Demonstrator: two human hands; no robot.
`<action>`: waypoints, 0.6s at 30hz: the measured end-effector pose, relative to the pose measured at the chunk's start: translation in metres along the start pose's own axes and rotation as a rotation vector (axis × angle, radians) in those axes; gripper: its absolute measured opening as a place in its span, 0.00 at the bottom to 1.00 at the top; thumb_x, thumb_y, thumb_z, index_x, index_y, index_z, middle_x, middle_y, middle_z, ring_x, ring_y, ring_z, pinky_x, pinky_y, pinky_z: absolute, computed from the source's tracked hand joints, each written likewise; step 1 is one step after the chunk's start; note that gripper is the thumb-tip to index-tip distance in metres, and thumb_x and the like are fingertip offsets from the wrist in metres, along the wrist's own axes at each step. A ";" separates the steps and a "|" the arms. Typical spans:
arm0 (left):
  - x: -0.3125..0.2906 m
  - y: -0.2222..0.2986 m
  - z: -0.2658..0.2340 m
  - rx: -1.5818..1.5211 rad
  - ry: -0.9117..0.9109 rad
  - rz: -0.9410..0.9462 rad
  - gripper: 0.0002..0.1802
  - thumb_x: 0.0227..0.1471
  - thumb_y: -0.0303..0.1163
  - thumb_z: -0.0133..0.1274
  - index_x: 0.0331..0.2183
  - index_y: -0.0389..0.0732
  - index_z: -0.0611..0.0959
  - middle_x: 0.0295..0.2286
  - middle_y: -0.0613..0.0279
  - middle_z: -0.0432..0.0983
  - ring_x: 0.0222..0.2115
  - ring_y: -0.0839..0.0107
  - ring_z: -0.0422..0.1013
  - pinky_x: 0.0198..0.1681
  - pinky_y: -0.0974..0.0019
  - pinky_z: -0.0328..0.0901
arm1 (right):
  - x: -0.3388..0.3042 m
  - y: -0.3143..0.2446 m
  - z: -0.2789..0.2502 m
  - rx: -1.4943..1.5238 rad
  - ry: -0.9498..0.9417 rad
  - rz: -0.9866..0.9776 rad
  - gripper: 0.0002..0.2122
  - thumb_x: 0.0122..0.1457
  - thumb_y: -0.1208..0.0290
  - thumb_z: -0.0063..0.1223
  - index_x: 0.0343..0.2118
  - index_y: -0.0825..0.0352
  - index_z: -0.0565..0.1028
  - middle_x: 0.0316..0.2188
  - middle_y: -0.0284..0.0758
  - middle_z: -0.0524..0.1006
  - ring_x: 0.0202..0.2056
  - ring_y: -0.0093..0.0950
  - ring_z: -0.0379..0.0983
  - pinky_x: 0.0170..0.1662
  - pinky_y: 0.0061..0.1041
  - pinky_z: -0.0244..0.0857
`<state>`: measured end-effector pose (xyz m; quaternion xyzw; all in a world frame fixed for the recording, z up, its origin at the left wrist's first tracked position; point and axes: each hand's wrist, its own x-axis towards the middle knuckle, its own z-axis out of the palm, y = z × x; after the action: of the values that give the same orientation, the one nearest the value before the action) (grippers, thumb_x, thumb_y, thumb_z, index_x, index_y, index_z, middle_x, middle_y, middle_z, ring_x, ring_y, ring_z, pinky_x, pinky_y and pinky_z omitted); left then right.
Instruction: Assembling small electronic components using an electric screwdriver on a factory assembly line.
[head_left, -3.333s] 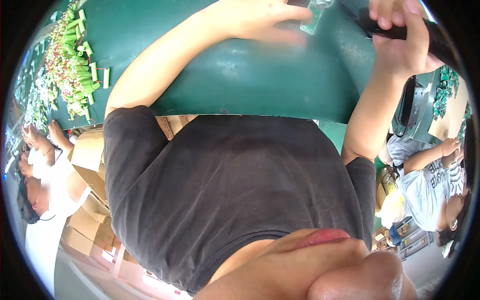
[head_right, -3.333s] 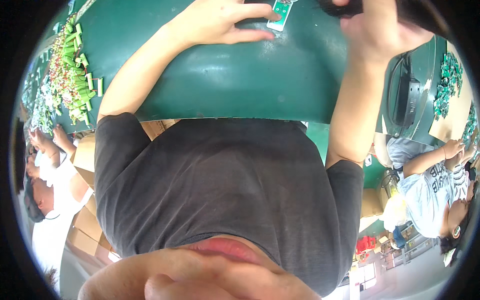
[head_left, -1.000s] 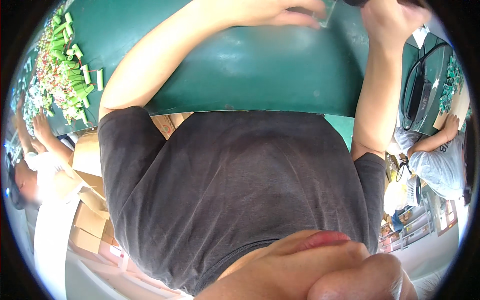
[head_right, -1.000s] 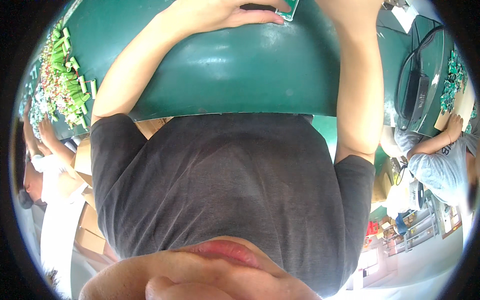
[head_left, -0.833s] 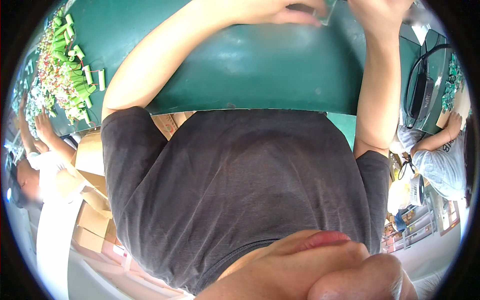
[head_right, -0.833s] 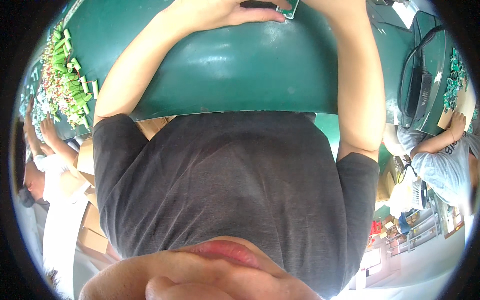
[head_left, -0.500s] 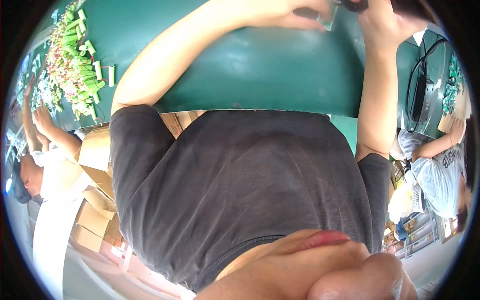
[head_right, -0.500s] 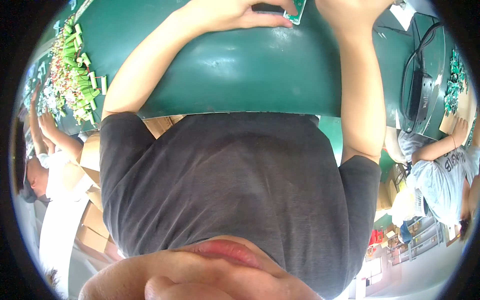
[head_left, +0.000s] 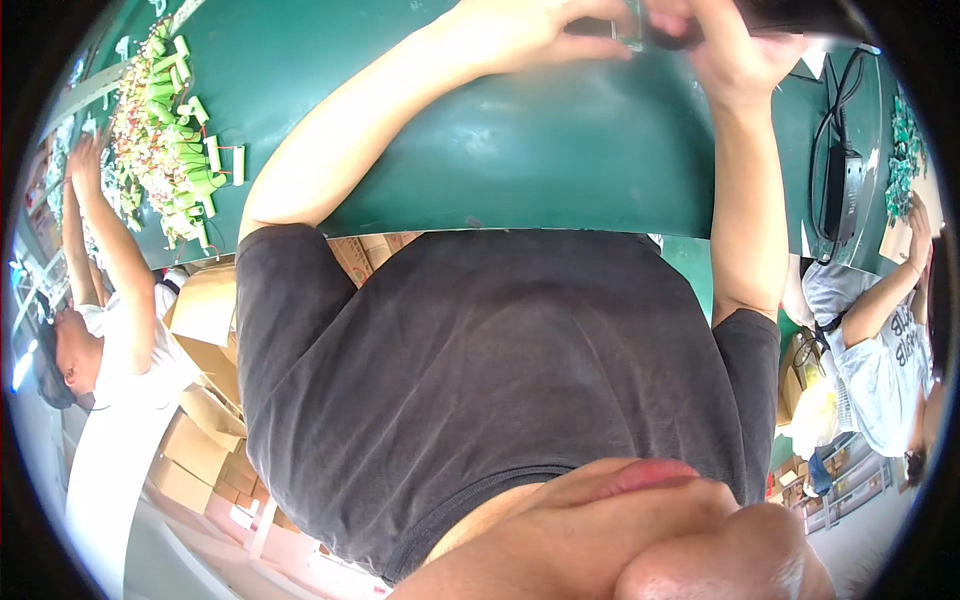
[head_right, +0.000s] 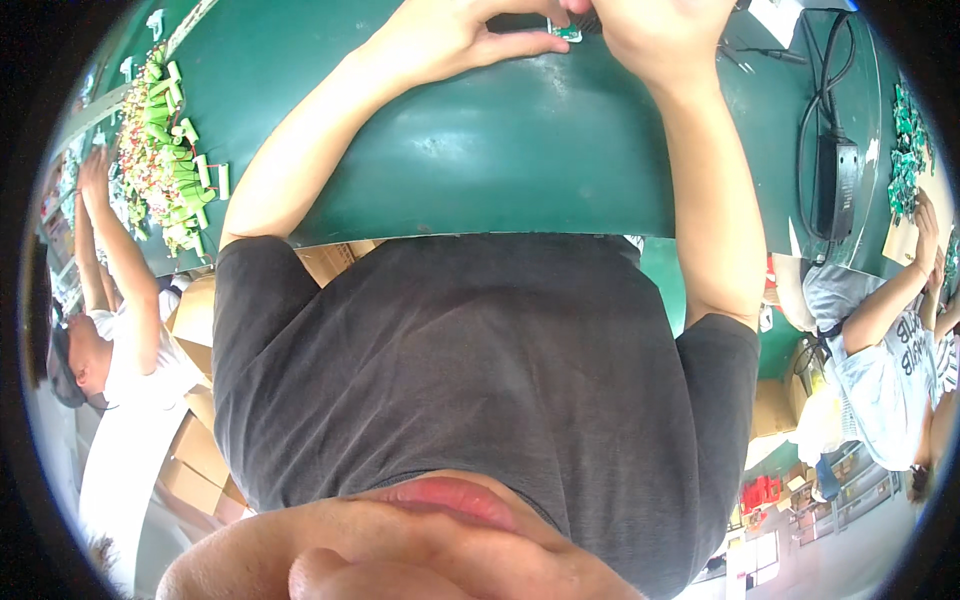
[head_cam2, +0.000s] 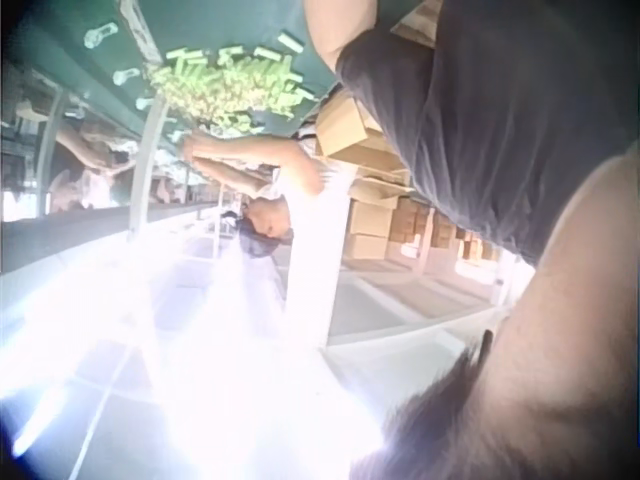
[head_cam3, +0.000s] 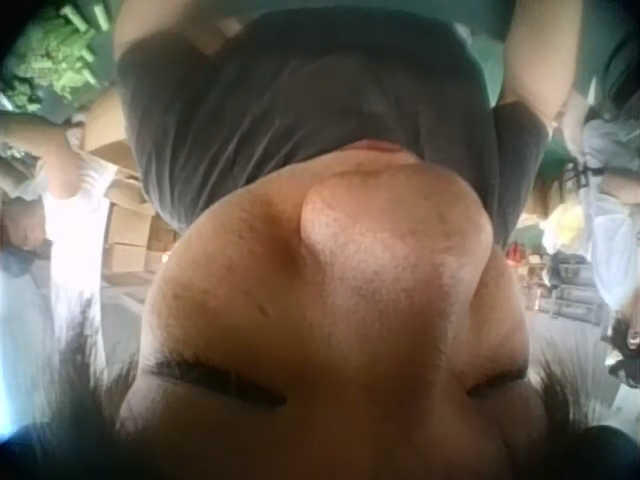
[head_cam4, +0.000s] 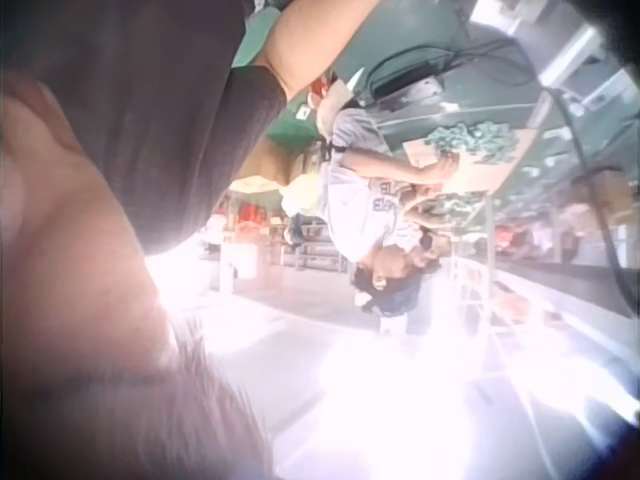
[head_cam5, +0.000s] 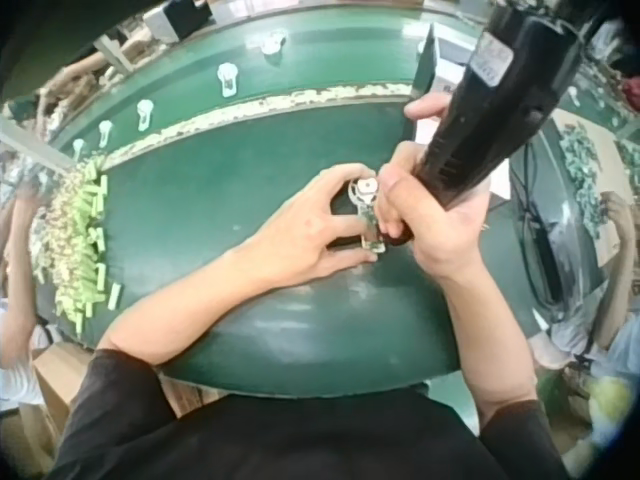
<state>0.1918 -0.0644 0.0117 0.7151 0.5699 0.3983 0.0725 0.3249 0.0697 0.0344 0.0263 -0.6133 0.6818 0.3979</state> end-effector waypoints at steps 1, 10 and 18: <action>0.000 0.000 0.000 0.033 -0.006 0.026 0.16 0.44 0.33 0.70 0.36 0.41 0.86 0.54 0.42 0.65 0.53 0.44 0.67 0.57 0.50 0.65 | -0.001 0.000 -0.001 -0.007 -0.009 0.011 0.25 0.59 0.88 0.48 0.59 0.69 0.58 0.19 0.32 0.70 0.15 0.18 0.65 0.21 0.18 0.60; -0.003 0.002 0.004 0.139 0.003 0.013 0.15 0.44 0.36 0.69 0.35 0.42 0.86 0.55 0.40 0.67 0.55 0.43 0.67 0.57 0.49 0.65 | -0.002 0.005 0.000 0.103 -0.040 0.065 0.25 0.59 0.87 0.49 0.59 0.69 0.58 0.19 0.32 0.69 0.15 0.19 0.64 0.21 0.19 0.60; -0.001 0.007 0.002 0.093 0.026 -0.043 0.17 0.45 0.34 0.68 0.39 0.43 0.86 0.55 0.40 0.66 0.55 0.42 0.67 0.57 0.49 0.65 | -0.005 0.005 0.008 -0.007 0.110 0.025 0.26 0.59 0.87 0.51 0.59 0.69 0.58 0.20 0.32 0.69 0.16 0.19 0.64 0.21 0.19 0.59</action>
<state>0.1982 -0.0668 0.0142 0.7001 0.6037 0.3792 0.0403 0.3217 0.0605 0.0302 -0.0201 -0.5931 0.6849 0.4227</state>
